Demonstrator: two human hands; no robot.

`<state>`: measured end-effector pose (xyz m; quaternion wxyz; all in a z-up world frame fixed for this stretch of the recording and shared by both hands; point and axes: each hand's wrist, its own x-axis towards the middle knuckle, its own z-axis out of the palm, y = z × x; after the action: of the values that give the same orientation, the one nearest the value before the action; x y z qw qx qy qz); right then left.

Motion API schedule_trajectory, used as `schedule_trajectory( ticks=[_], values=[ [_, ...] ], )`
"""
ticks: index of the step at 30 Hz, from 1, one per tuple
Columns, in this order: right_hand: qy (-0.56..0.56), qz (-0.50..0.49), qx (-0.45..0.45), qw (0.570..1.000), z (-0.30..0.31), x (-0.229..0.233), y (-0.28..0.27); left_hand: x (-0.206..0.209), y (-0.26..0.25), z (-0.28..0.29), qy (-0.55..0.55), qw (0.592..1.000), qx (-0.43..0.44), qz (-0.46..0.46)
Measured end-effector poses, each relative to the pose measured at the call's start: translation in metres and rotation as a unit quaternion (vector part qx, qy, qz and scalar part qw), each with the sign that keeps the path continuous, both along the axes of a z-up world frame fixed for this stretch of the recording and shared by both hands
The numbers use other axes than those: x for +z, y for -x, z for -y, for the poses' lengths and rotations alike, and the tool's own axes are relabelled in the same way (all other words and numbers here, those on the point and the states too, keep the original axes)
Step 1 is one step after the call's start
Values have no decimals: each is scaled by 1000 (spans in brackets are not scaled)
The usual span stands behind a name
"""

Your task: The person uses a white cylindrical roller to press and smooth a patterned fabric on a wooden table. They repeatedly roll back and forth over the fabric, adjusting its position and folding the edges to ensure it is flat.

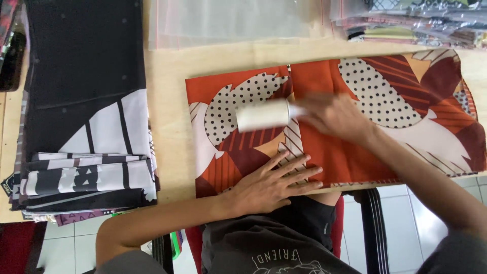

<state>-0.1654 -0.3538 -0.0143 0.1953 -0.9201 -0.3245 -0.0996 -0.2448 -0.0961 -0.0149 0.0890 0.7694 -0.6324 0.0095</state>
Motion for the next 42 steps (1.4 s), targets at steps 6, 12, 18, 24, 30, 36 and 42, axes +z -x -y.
schedule_trajectory(
  ticks=[6, 12, 18, 24, 30, 36, 42],
  values=[
    [33, 87, -111, 989, 8, -19, -64, -6, -6, -1, 0, 998, -31, -62],
    [-154, 54, -55, 985, 20, 22, -27, -18, -87, 9, 258, 939, -38, -222],
    [-164, -29, 22, 986, -2, 47, 43, -23, -179, 8, 111, 984, 80, 114],
    [52, 12, 45, 998, -10, 26, 118, -33, -189, 11, 70, 990, 94, -84],
    [24, -40, 156, 987, 8, 35, 109, -28, -185, 13, 53, 991, 92, -82],
    [13, 13, -47, 999, 11, -11, 74, -31, -186, 12, 55, 992, 89, -69],
    [-16, -146, 26, 989, 5, 24, 118, -27, -185, 12, 51, 991, 93, -83]
  ],
)
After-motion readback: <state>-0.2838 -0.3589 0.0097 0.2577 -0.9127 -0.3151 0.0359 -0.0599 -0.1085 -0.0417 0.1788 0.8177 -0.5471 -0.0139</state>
